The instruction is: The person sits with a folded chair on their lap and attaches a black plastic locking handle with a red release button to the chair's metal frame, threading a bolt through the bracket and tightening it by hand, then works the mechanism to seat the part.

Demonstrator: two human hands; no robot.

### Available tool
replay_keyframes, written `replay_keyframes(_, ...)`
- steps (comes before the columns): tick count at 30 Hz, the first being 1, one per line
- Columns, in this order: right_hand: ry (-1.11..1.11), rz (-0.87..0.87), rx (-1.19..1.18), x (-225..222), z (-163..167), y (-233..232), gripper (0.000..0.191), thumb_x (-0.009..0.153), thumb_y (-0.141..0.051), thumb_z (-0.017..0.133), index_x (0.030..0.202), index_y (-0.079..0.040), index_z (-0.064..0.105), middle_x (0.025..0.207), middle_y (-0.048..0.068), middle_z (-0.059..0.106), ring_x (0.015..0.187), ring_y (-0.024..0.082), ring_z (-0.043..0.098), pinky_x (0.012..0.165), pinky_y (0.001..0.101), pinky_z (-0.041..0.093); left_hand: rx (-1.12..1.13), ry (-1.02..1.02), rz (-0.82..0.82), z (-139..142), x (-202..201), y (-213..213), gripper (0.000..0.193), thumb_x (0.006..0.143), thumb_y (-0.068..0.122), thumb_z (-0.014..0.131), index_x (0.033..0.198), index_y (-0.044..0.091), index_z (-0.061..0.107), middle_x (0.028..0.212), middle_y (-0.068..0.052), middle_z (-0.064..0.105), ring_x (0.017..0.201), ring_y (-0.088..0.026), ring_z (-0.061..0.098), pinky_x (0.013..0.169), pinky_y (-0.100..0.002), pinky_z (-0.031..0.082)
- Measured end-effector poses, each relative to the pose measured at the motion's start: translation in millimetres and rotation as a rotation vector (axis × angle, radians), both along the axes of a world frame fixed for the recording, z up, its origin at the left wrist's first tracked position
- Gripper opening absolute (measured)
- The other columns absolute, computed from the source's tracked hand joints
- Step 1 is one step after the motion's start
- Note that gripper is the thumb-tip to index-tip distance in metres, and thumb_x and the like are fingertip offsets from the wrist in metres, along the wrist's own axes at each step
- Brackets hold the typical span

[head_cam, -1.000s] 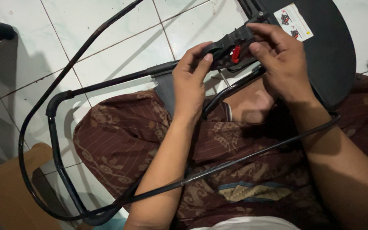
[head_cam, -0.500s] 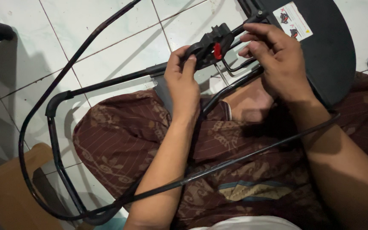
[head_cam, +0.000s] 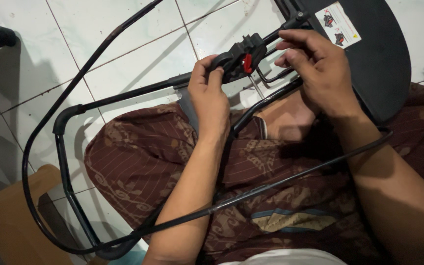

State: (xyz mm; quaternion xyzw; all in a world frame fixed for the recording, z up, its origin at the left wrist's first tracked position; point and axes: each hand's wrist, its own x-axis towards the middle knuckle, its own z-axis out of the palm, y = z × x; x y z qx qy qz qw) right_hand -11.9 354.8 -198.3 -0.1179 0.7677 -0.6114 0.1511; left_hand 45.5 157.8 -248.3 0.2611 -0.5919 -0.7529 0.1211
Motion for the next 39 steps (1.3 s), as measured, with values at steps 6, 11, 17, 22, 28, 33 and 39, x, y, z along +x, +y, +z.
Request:
replay_keyframes(6, -0.025, -0.003, 0.006, -0.5, -0.2, -0.7, 0.032, 0.111, -0.004, 0.055, 0.142, 0.003, 0.059, 0.126, 0.012, 0.069, 0.109, 0.015, 0.071, 0.098, 0.0281, 0.059, -0.045, -0.052, 0.008, 3.8, 0.8, -1.0, 0.02, 0.098, 0.001, 0.055, 0.113, -0.001, 0.067, 0.1, -0.006, 0.069, 0.092, -0.012, 0.06, 0.083, -0.026, 0.049)
replay_keyframes(11, -0.034, 0.001, 0.02, -1.7, 1.2, -2.9, 0.031, 0.11, -0.004, 0.055, 0.14, 0.002, 0.06, 0.124, 0.01, 0.069, 0.108, 0.014, 0.071, 0.097, 0.0273, 0.058, -0.023, -0.008, 0.008, 4.8, -0.4, -1.2, 0.02, 0.097, 0.0, 0.054, 0.113, -0.002, 0.067, 0.1, -0.006, 0.068, 0.092, -0.011, 0.059, 0.084, -0.026, 0.048)
replay_keyframes(17, -0.002, 0.02, 0.051, -1.6, 3.6, -3.4, 0.029, 0.111, -0.004, 0.055, 0.139, 0.001, 0.061, 0.122, 0.01, 0.07, 0.108, 0.014, 0.071, 0.098, 0.0277, 0.059, -0.051, -0.048, -0.009, 3.6, 0.0, -1.5, 0.02, 0.097, 0.001, 0.053, 0.111, -0.002, 0.067, 0.096, -0.004, 0.067, 0.087, -0.01, 0.057, 0.079, -0.025, 0.048)
replay_keyframes(22, 0.0, 0.026, 0.045, -2.2, 2.8, -3.4, 0.029, 0.111, -0.006, 0.056, 0.138, 0.001, 0.061, 0.122, 0.01, 0.07, 0.108, 0.015, 0.071, 0.098, 0.0279, 0.059, -0.003, -0.041, 0.002, 1.6, -0.3, -1.2, 0.02, 0.097, 0.001, 0.053, 0.111, -0.002, 0.067, 0.095, -0.004, 0.066, 0.087, -0.01, 0.056, 0.079, -0.026, 0.047)
replay_keyframes(28, 0.004, 0.028, 0.052, -2.9, 1.1, -2.9, 0.029, 0.111, -0.006, 0.056, 0.138, 0.001, 0.062, 0.121, 0.01, 0.071, 0.108, 0.015, 0.072, 0.097, 0.0278, 0.059, -0.009, -0.069, 0.003, 0.1, -0.8, -1.4, 0.02, 0.096, 0.001, 0.054, 0.111, -0.002, 0.067, 0.095, -0.004, 0.066, 0.086, -0.01, 0.056, 0.078, -0.026, 0.047)
replay_keyframes(33, -0.01, 0.035, 0.024, -3.8, 0.3, -3.1, 0.029, 0.111, -0.005, 0.056, 0.138, 0.001, 0.061, 0.122, 0.011, 0.07, 0.107, 0.015, 0.071, 0.097, 0.028, 0.059, 0.038, -0.038, 0.021, -2.4, -1.9, -1.6, 0.019, 0.096, 0.0, 0.054, 0.111, -0.003, 0.066, 0.097, -0.004, 0.067, 0.088, -0.01, 0.058, 0.08, -0.025, 0.047)
replay_keyframes(39, -0.001, 0.039, 0.036, -4.0, 1.2, -2.9, 0.028, 0.112, -0.007, 0.056, 0.138, 0.001, 0.062, 0.122, 0.011, 0.07, 0.108, 0.015, 0.071, 0.098, 0.0283, 0.059, 0.073, -0.046, 0.025, -2.9, -2.7, -1.8, 0.02, 0.097, 0.001, 0.054, 0.113, -0.003, 0.065, 0.096, -0.005, 0.066, 0.086, -0.01, 0.056, 0.078, -0.025, 0.047)
